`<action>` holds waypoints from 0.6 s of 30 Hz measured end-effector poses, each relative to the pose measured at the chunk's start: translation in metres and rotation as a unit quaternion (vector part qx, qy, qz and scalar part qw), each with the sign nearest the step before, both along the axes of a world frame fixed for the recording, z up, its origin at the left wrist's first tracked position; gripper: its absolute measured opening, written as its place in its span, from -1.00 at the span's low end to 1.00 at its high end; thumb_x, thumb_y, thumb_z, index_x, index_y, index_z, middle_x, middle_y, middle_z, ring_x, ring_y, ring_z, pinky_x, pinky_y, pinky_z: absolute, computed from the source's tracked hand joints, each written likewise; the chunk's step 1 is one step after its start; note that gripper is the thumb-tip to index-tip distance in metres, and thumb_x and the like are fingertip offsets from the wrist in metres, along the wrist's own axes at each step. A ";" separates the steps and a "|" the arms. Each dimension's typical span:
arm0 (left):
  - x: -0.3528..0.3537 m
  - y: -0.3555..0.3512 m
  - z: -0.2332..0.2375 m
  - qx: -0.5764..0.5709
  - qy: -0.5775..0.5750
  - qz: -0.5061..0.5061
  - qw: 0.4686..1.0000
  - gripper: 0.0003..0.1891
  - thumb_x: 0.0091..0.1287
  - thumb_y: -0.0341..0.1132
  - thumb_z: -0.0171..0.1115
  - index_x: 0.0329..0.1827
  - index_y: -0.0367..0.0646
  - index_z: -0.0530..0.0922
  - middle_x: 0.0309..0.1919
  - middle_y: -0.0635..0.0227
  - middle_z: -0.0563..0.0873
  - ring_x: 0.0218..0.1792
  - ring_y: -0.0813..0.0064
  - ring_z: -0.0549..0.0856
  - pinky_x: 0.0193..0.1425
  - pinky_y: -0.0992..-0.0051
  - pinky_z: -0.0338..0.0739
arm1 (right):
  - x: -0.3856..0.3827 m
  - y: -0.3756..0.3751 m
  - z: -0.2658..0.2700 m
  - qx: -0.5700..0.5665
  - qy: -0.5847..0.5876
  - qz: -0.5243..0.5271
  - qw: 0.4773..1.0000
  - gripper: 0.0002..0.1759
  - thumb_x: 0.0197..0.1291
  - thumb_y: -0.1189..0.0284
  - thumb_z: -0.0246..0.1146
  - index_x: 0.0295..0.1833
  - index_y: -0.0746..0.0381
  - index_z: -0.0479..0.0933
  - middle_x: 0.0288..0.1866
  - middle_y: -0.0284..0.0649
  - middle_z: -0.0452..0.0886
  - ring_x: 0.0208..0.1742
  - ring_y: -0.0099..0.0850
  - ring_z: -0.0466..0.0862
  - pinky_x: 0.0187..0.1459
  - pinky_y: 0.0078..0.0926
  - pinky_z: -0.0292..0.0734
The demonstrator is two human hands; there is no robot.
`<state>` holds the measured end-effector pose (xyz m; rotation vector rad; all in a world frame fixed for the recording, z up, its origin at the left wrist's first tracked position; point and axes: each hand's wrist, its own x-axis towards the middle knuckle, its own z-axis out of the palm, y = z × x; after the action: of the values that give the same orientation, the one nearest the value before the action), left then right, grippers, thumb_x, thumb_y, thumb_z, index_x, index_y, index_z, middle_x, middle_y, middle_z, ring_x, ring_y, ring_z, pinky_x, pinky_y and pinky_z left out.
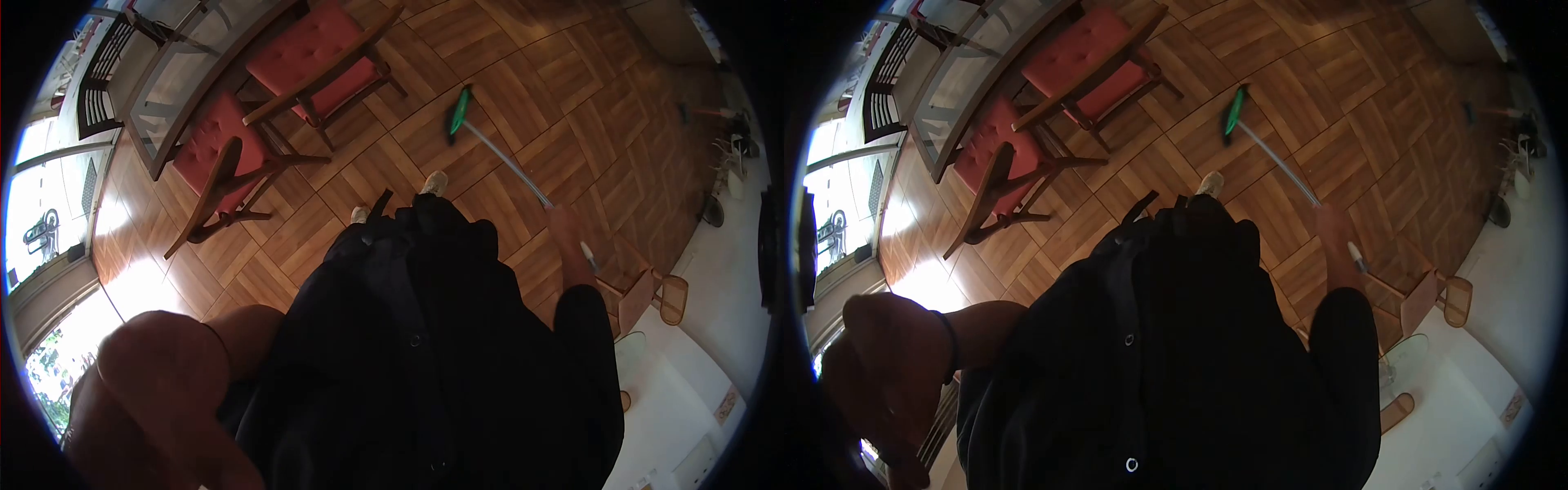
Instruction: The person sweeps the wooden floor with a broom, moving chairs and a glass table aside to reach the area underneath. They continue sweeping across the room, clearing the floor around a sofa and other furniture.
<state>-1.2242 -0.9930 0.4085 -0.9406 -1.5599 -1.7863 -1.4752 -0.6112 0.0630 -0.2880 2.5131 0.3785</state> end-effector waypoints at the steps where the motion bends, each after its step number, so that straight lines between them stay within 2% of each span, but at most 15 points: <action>1: -0.006 0.002 0.001 0.008 0.006 0.012 1.000 -0.88 0.25 -0.26 0.18 -0.42 0.01 0.64 -0.48 0.47 0.67 -0.44 0.53 0.65 -0.25 0.45 0.45 | -0.006 0.009 0.004 -0.021 -0.003 -0.010 1.000 -0.45 0.30 0.07 -0.07 -0.17 0.37 0.57 -0.22 0.09 0.62 -0.14 0.00 0.60 -0.14 -0.12 0.45; 3: -0.012 0.006 -0.001 0.009 0.011 0.037 0.999 -0.89 0.24 -0.27 0.19 -0.42 0.01 0.64 -0.48 0.48 0.67 -0.44 0.57 0.64 -0.26 0.48 0.44 | -0.015 0.021 0.015 -0.064 -0.010 -0.024 0.998 -0.44 0.30 0.06 -0.06 -0.16 0.38 0.56 -0.19 0.12 0.60 -0.12 0.03 0.59 -0.13 -0.12 0.44; 6: -0.010 0.007 0.002 0.013 0.016 0.071 0.997 -0.91 0.22 -0.29 0.19 -0.42 0.02 0.63 -0.49 0.49 0.66 -0.44 0.63 0.63 -0.26 0.53 0.42 | -0.021 0.017 0.023 -0.052 -0.059 -0.042 0.996 -0.43 0.30 0.05 -0.08 -0.13 0.38 0.55 -0.21 0.14 0.60 -0.14 0.05 0.59 -0.16 -0.13 0.44; 9: 0.005 0.000 0.007 0.001 0.011 0.102 0.995 -0.89 0.23 -0.30 0.18 -0.45 0.03 0.62 -0.51 0.51 0.64 -0.45 0.67 0.61 -0.29 0.55 0.40 | -0.001 0.000 0.013 -0.117 -0.057 -0.048 0.990 -0.44 0.34 0.10 -0.08 -0.30 0.40 0.55 -0.47 0.03 0.59 -0.42 -0.13 0.60 -0.36 -0.22 0.40; 12: 0.033 -0.013 0.015 -0.038 -0.024 0.123 0.991 -0.80 0.28 -0.26 0.12 -0.53 0.02 0.59 -0.56 0.57 0.61 -0.48 0.68 0.58 -0.34 0.52 0.36 | 0.026 -0.033 0.007 -0.093 -0.189 -0.102 0.972 -0.44 0.34 0.07 -0.08 -0.34 0.38 0.53 -0.53 -0.13 0.52 -0.49 -0.33 0.51 -0.42 -0.32 0.36; 13: 0.044 -0.017 0.015 -0.050 -0.036 0.131 0.990 -0.76 0.30 -0.24 0.10 -0.55 0.02 0.58 -0.58 0.58 0.60 -0.49 0.69 0.57 -0.35 0.51 0.35 | 0.036 -0.033 -0.011 -0.105 -0.205 -0.083 0.969 -0.43 0.33 0.06 -0.08 -0.29 0.40 0.53 -0.46 -0.03 0.53 -0.41 -0.24 0.54 -0.36 -0.26 0.37; 15: 0.058 -0.014 0.012 -0.007 0.014 0.215 0.977 -0.78 0.27 -0.25 0.12 -0.56 0.03 0.59 -0.57 0.60 0.62 -0.49 0.67 0.59 -0.33 0.50 0.36 | 0.057 -0.028 -0.056 -0.124 -0.240 -0.047 0.962 -0.40 0.32 0.04 -0.08 -0.20 0.43 0.54 -0.31 0.17 0.56 -0.25 -0.05 0.60 -0.23 -0.15 0.39; 16: 0.067 -0.013 0.011 0.012 0.039 0.256 0.966 -0.79 0.26 -0.25 0.13 -0.56 0.04 0.59 -0.56 0.60 0.62 -0.49 0.66 0.60 -0.33 0.49 0.36 | 0.065 -0.043 -0.056 -0.111 -0.243 -0.060 0.962 -0.38 0.32 0.03 -0.10 -0.20 0.44 0.54 -0.30 0.18 0.57 -0.23 -0.04 0.60 -0.22 -0.14 0.39; 17: 0.093 -0.011 0.031 0.065 -0.139 0.291 0.944 -0.82 0.20 -0.30 0.14 -0.58 0.06 0.59 -0.57 0.63 0.62 -0.51 0.64 0.61 -0.31 0.47 0.36 | 0.080 -0.061 -0.058 -0.098 -0.246 -0.072 0.962 -0.37 0.33 0.02 -0.11 -0.19 0.44 0.53 -0.28 0.18 0.57 -0.22 -0.02 0.59 -0.21 -0.14 0.39; 18: 0.146 -0.019 0.008 0.086 -0.101 0.265 0.955 -0.86 0.23 -0.15 0.16 -0.30 0.03 0.58 -0.44 0.54 0.67 -0.47 0.56 0.63 -0.23 0.50 0.37 | 0.094 -0.077 -0.058 -0.085 -0.250 -0.087 0.961 -0.36 0.33 0.01 -0.13 -0.19 0.44 0.53 -0.26 0.18 0.57 -0.20 0.00 0.59 -0.20 -0.13 0.40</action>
<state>-1.0785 -1.0116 0.4169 -0.2237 -1.5595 -1.6211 -1.3808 -0.6886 0.0051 -0.1969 2.0513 0.0100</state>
